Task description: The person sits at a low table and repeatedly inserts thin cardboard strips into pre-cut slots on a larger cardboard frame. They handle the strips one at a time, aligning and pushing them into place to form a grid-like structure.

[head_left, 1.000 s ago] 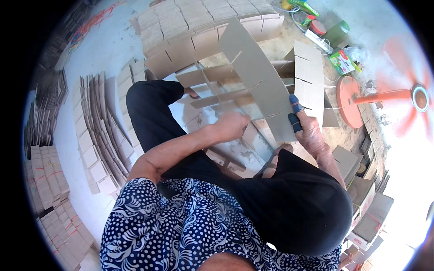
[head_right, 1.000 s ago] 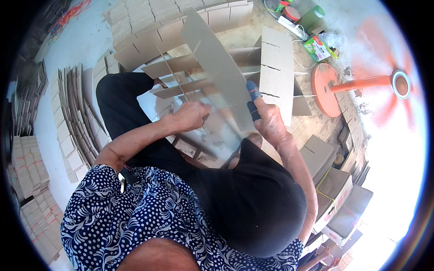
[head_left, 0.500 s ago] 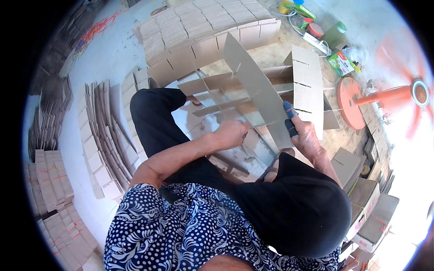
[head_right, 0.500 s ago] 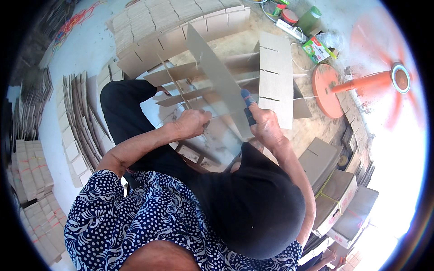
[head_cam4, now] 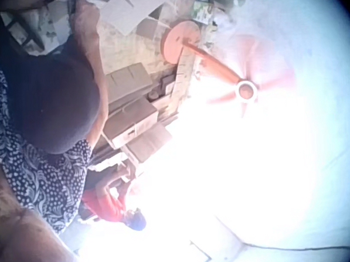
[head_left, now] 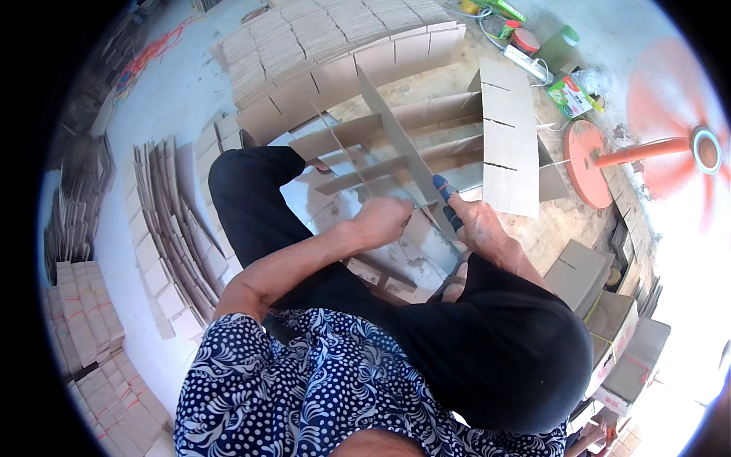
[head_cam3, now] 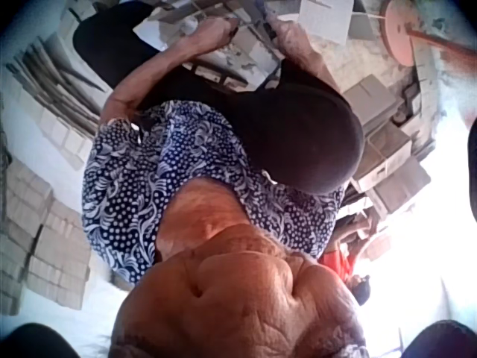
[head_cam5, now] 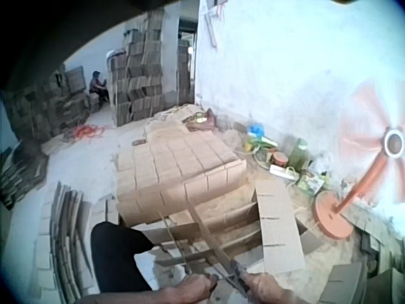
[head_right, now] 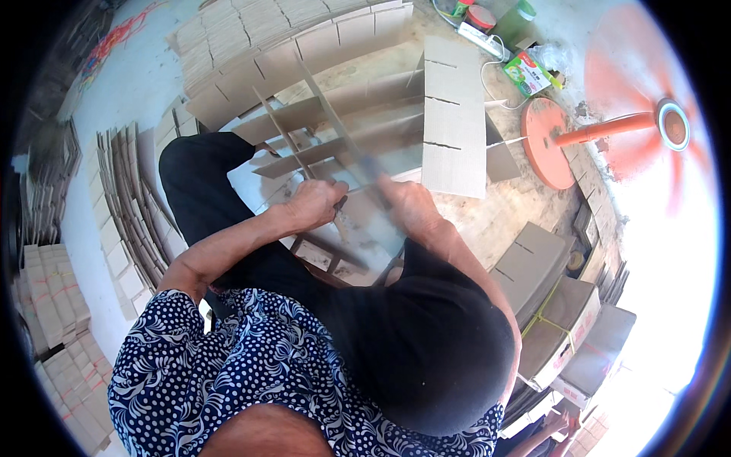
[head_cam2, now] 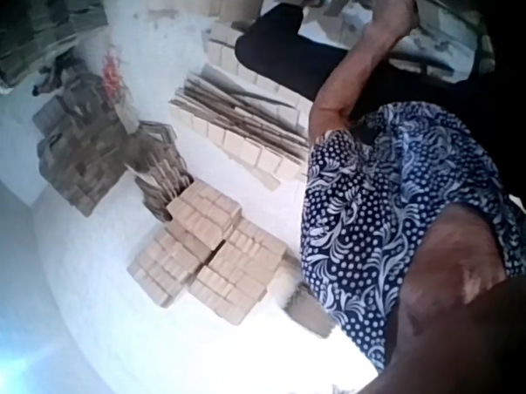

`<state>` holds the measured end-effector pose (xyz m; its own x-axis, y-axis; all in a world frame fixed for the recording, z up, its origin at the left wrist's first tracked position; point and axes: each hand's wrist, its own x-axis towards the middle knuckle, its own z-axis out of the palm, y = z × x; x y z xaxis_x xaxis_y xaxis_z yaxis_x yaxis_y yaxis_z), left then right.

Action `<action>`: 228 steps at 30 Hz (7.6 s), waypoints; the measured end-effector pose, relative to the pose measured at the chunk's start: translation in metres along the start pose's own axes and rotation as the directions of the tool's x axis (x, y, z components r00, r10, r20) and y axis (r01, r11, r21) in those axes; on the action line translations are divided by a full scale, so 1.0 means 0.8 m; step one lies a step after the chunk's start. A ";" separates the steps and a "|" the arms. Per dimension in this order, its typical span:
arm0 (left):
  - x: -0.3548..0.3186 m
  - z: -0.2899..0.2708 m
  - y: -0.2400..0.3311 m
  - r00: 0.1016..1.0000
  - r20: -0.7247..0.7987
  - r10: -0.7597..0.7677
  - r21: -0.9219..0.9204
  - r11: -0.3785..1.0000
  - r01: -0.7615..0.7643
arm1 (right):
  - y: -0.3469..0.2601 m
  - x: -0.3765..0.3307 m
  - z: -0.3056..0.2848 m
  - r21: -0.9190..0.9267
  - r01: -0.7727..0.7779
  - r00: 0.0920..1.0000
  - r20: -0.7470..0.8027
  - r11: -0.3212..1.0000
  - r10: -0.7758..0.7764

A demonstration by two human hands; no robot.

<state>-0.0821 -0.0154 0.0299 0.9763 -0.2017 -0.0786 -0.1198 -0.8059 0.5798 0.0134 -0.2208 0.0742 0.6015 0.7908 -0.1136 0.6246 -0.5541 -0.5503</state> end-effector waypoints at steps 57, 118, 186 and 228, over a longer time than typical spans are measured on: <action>0.105 -0.027 0.065 0.963 0.266 -0.041 0.176 0.984 -0.007 | 0.161 -0.050 -0.009 0.453 -0.378 0.646 -0.496 0.808 0.580; 0.132 0.026 0.053 0.976 0.216 -0.011 0.260 0.964 -0.047 | 0.071 -0.045 -0.006 -0.011 -0.288 0.956 -0.061 0.957 0.287; 0.166 0.054 0.088 0.982 0.188 0.020 0.054 0.998 -0.031 | 0.113 0.011 -0.111 -0.023 -0.188 0.949 -0.263 0.982 0.175; 0.084 -0.150 0.021 0.975 -0.222 -0.029 0.322 0.941 0.101 | 0.157 -0.476 0.060 0.009 -0.993 0.078 -0.716 0.121 0.694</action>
<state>0.0034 0.0246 0.1315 0.9950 -0.0497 0.0868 -0.0719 -0.9583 0.2765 -0.1610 -0.5787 0.0084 0.8367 -0.5091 0.2019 -0.5262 -0.8495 0.0388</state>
